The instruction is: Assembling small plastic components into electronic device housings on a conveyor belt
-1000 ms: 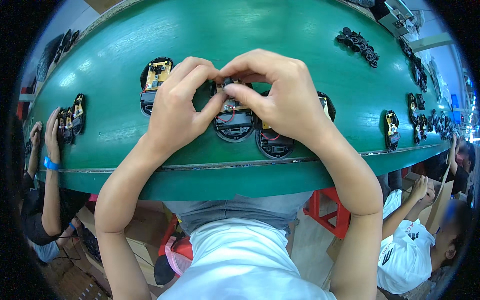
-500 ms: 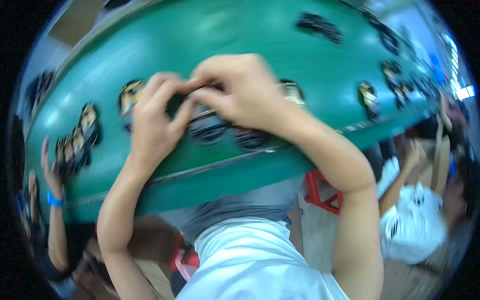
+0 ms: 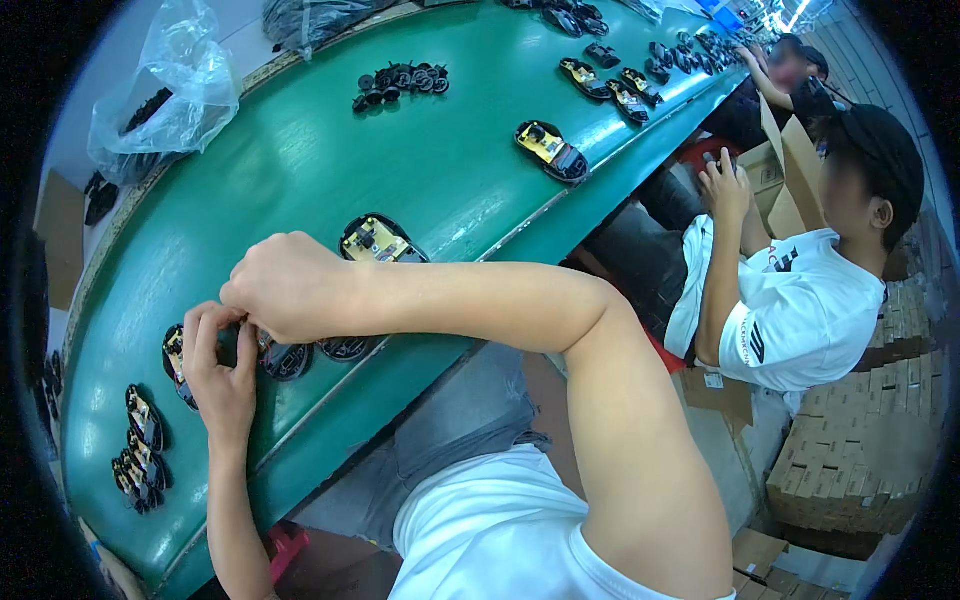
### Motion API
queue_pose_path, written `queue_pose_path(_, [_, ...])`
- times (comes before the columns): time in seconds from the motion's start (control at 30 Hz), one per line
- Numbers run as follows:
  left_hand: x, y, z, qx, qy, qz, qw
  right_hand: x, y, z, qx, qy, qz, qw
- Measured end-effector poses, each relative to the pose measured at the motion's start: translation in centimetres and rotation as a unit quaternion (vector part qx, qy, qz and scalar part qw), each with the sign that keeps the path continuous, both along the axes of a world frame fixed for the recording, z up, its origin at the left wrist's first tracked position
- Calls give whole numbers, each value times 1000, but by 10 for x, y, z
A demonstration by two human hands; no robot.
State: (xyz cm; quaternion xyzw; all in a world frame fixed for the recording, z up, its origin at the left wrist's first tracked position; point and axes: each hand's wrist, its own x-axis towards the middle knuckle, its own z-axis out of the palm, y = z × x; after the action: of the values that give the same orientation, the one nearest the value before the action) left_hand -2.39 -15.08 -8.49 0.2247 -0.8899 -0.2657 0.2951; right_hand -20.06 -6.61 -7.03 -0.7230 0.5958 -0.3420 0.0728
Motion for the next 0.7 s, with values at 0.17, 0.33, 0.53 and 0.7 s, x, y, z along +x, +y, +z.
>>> queue_pose_path(0.17, [-1,-3,-1,-35,6,-6,999,6,-1,8,10,49,-26,998])
queue_pose_path(0.33, [0,-1,-5,-3,11,-14,1000,-5,-6,13,96,-22,-35,994])
queue_pose_path(0.53, [-2,-2,-4,-96,16,-31,995,11,-2,-7,-106,168,-21,980])
queue_pose_path(0.7, [-7,7,-2,-152,14,-24,988,-19,-6,3,85,-125,-31,988])
